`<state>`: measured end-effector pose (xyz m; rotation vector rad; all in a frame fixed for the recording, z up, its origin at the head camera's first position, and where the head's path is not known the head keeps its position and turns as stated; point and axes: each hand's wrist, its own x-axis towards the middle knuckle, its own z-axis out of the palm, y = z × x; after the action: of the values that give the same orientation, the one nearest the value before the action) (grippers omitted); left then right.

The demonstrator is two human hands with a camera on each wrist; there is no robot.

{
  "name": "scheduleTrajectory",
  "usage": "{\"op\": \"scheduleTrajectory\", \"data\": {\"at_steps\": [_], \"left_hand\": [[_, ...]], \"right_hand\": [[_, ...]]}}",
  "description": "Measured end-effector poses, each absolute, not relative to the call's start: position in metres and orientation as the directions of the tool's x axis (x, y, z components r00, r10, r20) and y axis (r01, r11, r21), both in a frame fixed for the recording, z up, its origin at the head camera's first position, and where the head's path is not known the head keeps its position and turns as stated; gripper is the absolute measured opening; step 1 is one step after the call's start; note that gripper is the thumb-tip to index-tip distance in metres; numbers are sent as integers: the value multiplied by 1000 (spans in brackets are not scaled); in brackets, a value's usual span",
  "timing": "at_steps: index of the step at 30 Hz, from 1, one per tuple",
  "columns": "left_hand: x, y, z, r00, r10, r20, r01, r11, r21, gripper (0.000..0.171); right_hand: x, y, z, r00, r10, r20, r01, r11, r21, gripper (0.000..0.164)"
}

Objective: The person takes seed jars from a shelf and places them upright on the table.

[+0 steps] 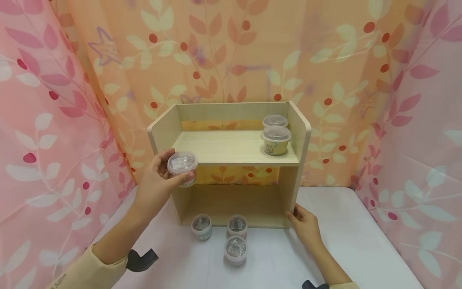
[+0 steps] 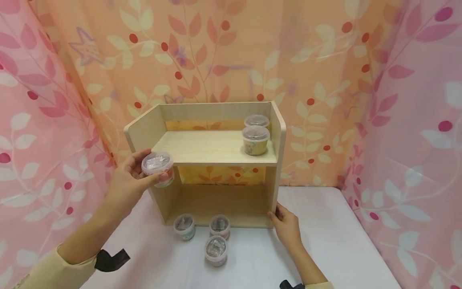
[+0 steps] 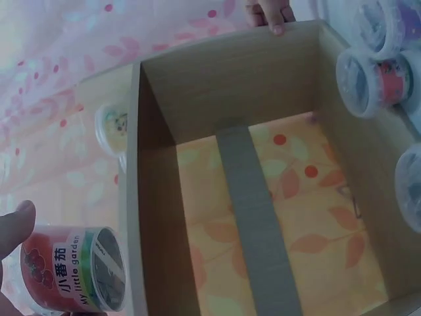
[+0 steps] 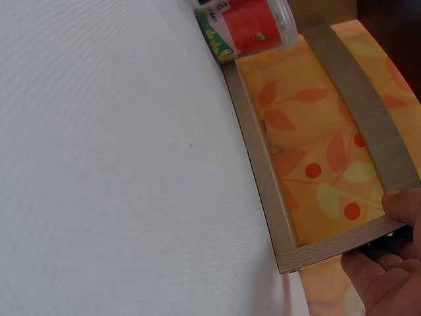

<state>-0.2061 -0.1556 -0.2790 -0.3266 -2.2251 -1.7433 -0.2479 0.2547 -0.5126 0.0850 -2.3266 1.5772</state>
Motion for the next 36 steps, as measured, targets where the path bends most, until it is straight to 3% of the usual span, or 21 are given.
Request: {"op": "scheduleTrajectory", "data": {"at_steps": [19,28,36], "left_hand": [[-178,-169,-348,-937,-53,344,314,296,902,96],[-169,-163,-374,-943,-57,327,301,268,915,92],[-165,-162,-404,-966,-87,244,210,287,935,87]], "right_hand": [[-249,255,-513,-932,115,343,-267,422,-866,50],[-249,255,-512,-940,116,322,-249,413,-876,51],[-248,256,-511,-949,116,294,-225,408,-885,53]]}}
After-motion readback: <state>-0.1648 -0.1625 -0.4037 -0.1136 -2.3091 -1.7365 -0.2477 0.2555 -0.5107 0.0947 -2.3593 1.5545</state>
